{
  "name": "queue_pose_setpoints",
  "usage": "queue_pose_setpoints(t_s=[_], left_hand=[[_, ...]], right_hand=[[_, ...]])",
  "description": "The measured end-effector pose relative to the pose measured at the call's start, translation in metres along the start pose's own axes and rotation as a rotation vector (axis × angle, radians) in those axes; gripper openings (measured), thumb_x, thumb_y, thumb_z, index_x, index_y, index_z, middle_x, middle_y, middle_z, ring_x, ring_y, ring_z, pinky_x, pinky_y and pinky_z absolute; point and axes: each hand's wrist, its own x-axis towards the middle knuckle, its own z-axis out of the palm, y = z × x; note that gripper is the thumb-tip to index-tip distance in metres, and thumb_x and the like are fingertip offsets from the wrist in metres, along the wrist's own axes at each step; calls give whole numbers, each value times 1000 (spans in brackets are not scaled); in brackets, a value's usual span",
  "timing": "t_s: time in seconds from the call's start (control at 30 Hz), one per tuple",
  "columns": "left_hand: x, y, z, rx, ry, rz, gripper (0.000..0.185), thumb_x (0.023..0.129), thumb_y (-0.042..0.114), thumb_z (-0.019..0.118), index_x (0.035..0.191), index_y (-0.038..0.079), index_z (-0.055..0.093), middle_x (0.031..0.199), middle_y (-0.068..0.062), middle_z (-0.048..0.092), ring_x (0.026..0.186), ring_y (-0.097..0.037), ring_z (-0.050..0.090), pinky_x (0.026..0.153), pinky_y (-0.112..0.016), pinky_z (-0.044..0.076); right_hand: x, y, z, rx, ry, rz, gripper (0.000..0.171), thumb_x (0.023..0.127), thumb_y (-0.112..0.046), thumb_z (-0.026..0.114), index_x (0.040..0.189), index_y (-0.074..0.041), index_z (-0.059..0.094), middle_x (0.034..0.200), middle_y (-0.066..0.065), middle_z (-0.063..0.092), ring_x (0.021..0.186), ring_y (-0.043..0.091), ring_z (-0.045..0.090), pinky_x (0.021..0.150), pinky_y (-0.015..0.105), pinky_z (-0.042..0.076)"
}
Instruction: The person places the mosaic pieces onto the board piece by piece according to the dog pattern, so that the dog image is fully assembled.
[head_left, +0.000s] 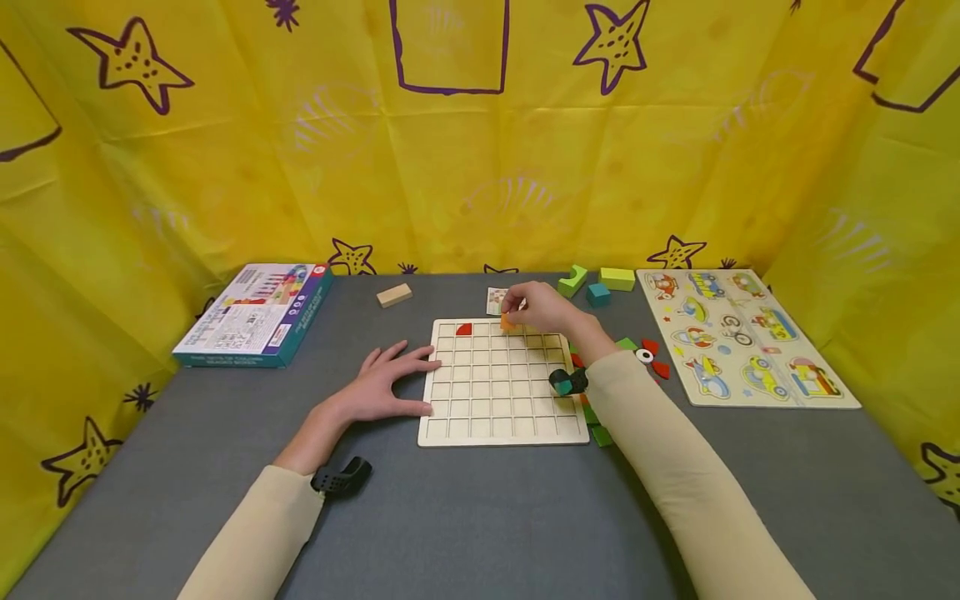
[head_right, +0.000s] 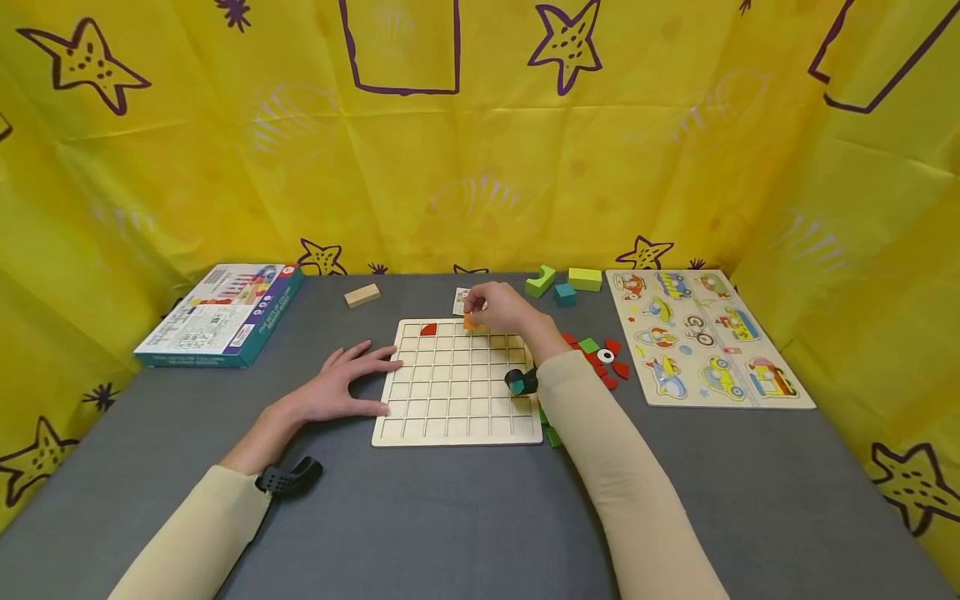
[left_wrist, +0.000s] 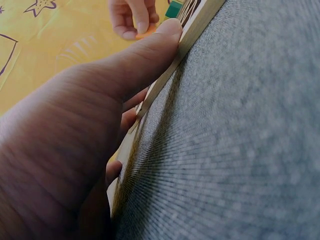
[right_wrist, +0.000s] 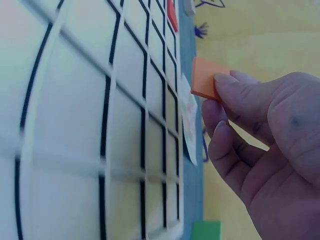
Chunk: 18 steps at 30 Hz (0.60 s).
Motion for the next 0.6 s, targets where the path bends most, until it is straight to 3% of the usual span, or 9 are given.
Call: queue_pose_setpoints(t_s=[0.27,0.6], left_hand=[[-1,-1,1,2,0,-8,76,84,55,77,149,24,53,163,-1,33,151,-42,10,113,-67,-4],[1,-2,0,-1,-11,-8,75,85,56,76,149,24,54,163,-1,32,150,-42,11,113,-68,-5]], right_hand=[[22,-8,27,-29,1,-13,6,97,-5,66,102,-6,70,96,5,66,88,23,56,81,33,47],[31,-15,39,-47,-3,37,9,98,-8,67,106,-4,71,99,8,65,90,23,56,84,32,48]])
